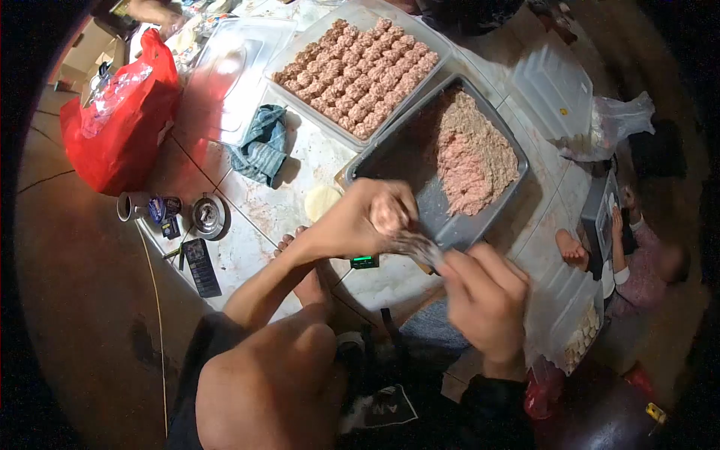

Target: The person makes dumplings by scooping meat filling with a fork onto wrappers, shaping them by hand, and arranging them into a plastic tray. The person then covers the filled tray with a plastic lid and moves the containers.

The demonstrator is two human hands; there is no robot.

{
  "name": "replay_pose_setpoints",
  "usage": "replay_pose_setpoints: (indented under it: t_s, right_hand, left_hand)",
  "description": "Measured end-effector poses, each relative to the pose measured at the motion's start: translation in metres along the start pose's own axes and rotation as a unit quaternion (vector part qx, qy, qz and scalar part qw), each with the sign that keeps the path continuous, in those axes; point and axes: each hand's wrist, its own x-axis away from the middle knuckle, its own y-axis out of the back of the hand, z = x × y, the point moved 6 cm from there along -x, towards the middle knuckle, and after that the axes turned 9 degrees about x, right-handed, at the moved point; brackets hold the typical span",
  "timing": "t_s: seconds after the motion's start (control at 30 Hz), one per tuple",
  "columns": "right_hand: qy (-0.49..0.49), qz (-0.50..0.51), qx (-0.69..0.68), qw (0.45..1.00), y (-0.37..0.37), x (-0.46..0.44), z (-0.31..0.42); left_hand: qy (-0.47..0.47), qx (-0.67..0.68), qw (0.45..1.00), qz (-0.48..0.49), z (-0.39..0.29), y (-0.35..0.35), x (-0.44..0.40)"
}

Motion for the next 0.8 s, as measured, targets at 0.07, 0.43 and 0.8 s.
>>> replay_pose_setpoints:
  t_s: [0.07, 0.43, 0.8]
  right_hand:
    - [-0.01, 0.045, -0.017, 0.999, -0.023, -0.012, -0.017]
    - [-0.103, 0.056, -0.014, 0.993, -0.023, -0.007, -0.004]
    - [-0.121, 0.086, -0.014, 0.989, -0.029, -0.011, 0.004]
  left_hand:
    - [-0.014, -0.085, 0.993, 0.077, 0.006, -0.01, 0.0]
    - [-0.125, -0.34, 0.93, -0.068, 0.001, 0.0, 0.008]
    - [-0.135, -0.21, 0.964, -0.088, 0.01, -0.004, -0.004]
